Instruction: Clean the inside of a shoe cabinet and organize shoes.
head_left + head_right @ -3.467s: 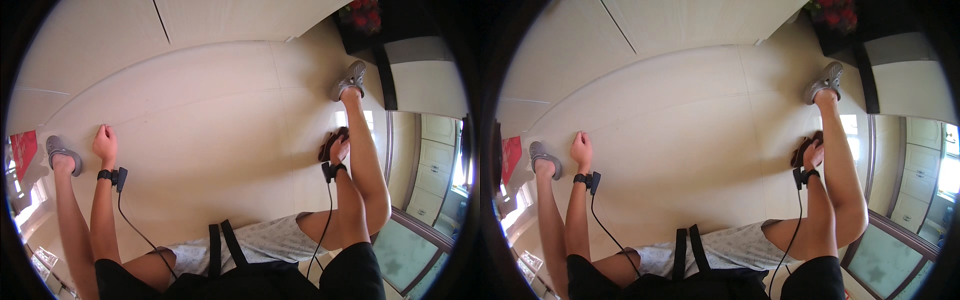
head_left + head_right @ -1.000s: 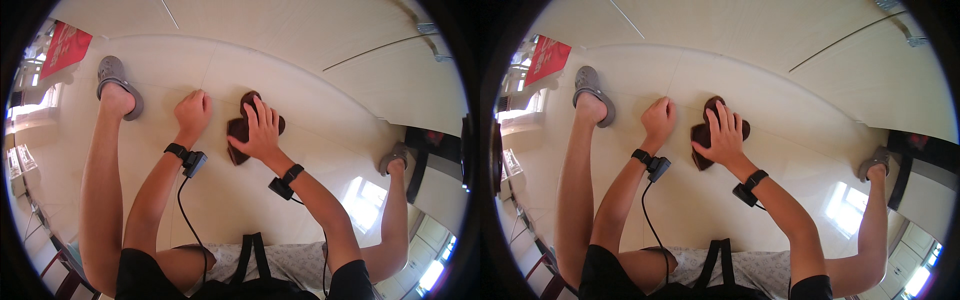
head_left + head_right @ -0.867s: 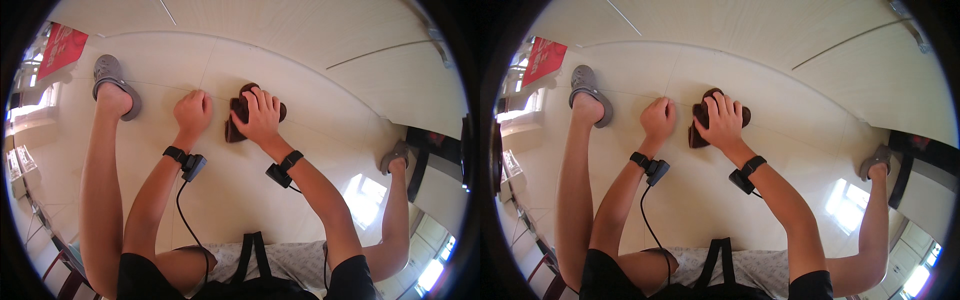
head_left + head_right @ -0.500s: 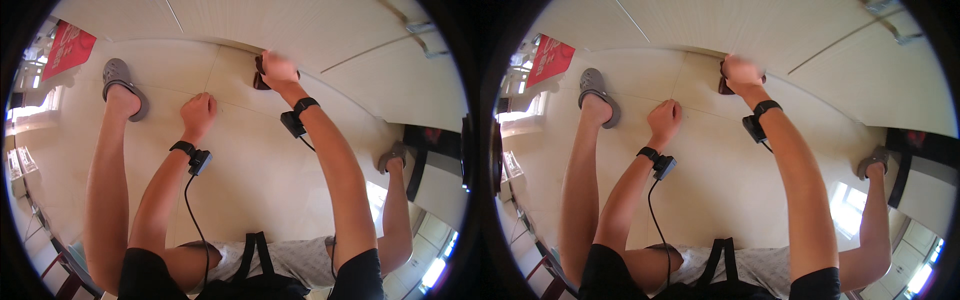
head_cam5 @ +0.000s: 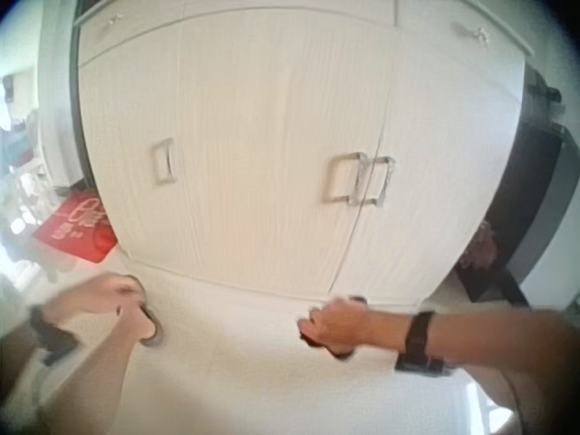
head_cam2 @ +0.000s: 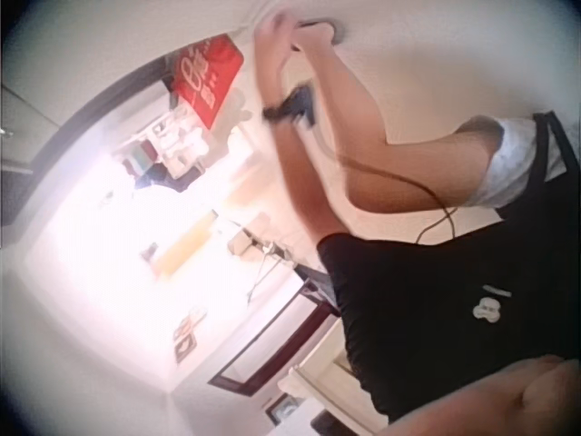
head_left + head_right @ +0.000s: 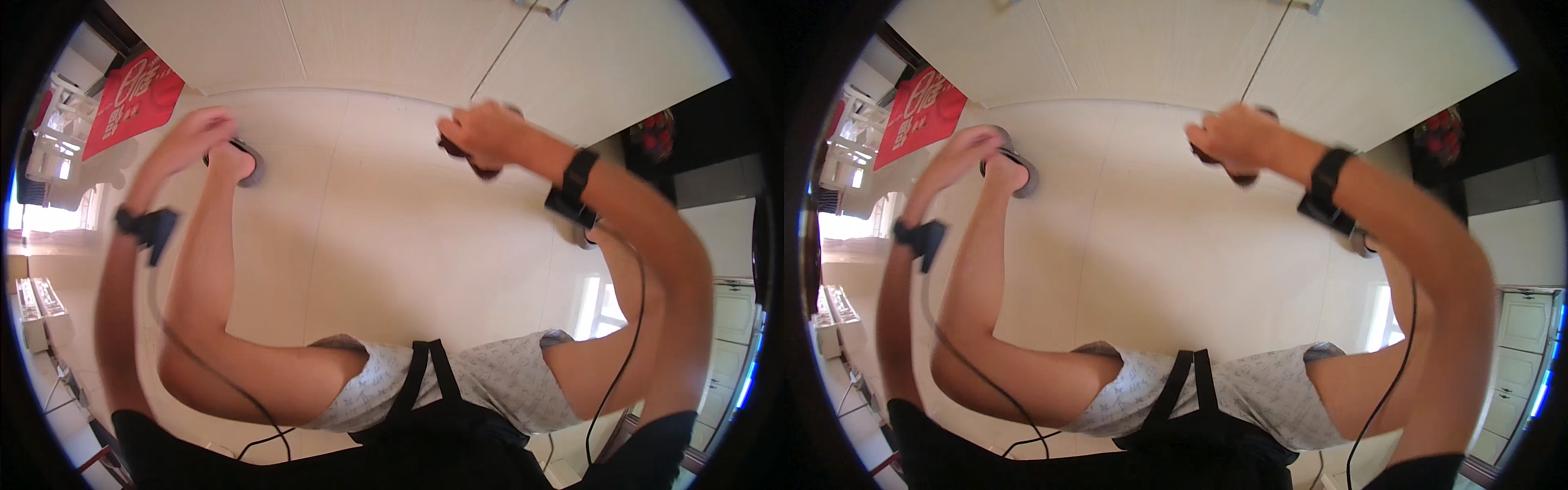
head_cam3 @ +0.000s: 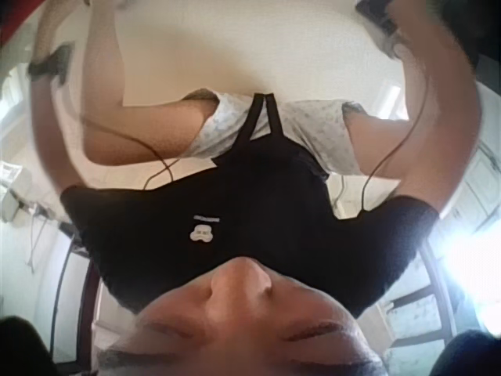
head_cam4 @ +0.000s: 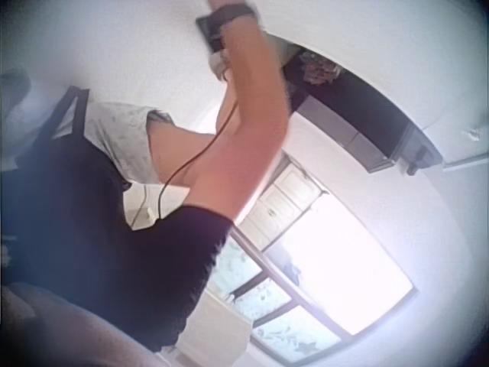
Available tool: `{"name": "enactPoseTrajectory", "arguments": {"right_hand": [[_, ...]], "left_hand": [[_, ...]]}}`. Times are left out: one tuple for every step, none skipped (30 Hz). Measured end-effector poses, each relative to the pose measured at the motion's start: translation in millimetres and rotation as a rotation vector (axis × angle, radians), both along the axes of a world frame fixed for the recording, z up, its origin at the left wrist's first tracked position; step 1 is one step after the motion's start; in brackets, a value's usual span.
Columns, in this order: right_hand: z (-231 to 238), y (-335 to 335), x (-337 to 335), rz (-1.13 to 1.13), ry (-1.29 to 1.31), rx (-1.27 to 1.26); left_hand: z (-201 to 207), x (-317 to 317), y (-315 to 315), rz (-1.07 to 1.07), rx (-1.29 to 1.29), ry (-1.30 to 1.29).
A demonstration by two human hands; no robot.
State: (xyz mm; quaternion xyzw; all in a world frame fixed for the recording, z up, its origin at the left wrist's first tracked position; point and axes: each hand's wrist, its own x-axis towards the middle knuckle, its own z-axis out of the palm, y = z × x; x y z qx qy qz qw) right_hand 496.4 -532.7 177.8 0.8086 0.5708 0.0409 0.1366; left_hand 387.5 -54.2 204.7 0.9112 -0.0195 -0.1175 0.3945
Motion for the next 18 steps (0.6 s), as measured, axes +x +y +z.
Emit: {"name": "enactPoseTrajectory", "arguments": {"right_hand": [[32,35,2,-0.015,0.010,-0.132],[52,70,7,0.035,0.040,-0.078],[68,96,0,0.160,0.042,0.024],[72,117,-2,0.214,0.052,0.056],[67,122,-3,0.217,0.050,0.020],[71,135,-11,0.264,0.048,0.026],[80,153,-19,0.323,0.134,0.072],[83,164,-22,0.383,0.220,0.115],[79,169,-21,0.382,0.228,0.083],[74,171,-13,0.458,0.188,0.081],[72,181,-9,0.555,0.153,0.103],[62,186,-4,0.540,0.168,0.053],[67,204,-14,0.621,0.184,0.031],[63,214,-11,0.676,0.193,-0.040],[56,223,-4,0.700,0.155,-0.068],[53,236,-1,0.727,0.163,-0.093],[49,250,3,0.608,0.142,-0.156],[36,278,-2,0.516,0.148,-0.177]], "left_hand": [[17,-22,57,0.048,0.153,0.129],[22,-60,119,0.135,0.147,0.095],[24,-107,171,0.224,0.111,0.219],[0,-148,191,0.280,0.048,0.228],[-36,-165,157,0.253,-0.020,0.267],[-62,-199,139,0.269,-0.007,0.306],[-77,-213,135,0.292,0.040,0.317],[-96,-219,127,0.301,0.103,0.304],[-138,-198,118,0.268,0.147,0.253],[-159,-158,105,0.228,0.217,0.184],[-165,-125,97,0.211,0.309,0.120],[-198,-74,75,0.172,0.337,0.040],[-195,-66,95,0.201,0.462,-0.012],[-212,-40,94,0.204,0.533,-0.063],[-226,-8,90,0.210,0.599,-0.115],[-243,17,82,0.213,0.657,-0.155],[-254,41,80,0.230,0.713,-0.205],[-266,39,101,0.259,0.814,-0.227]]}}
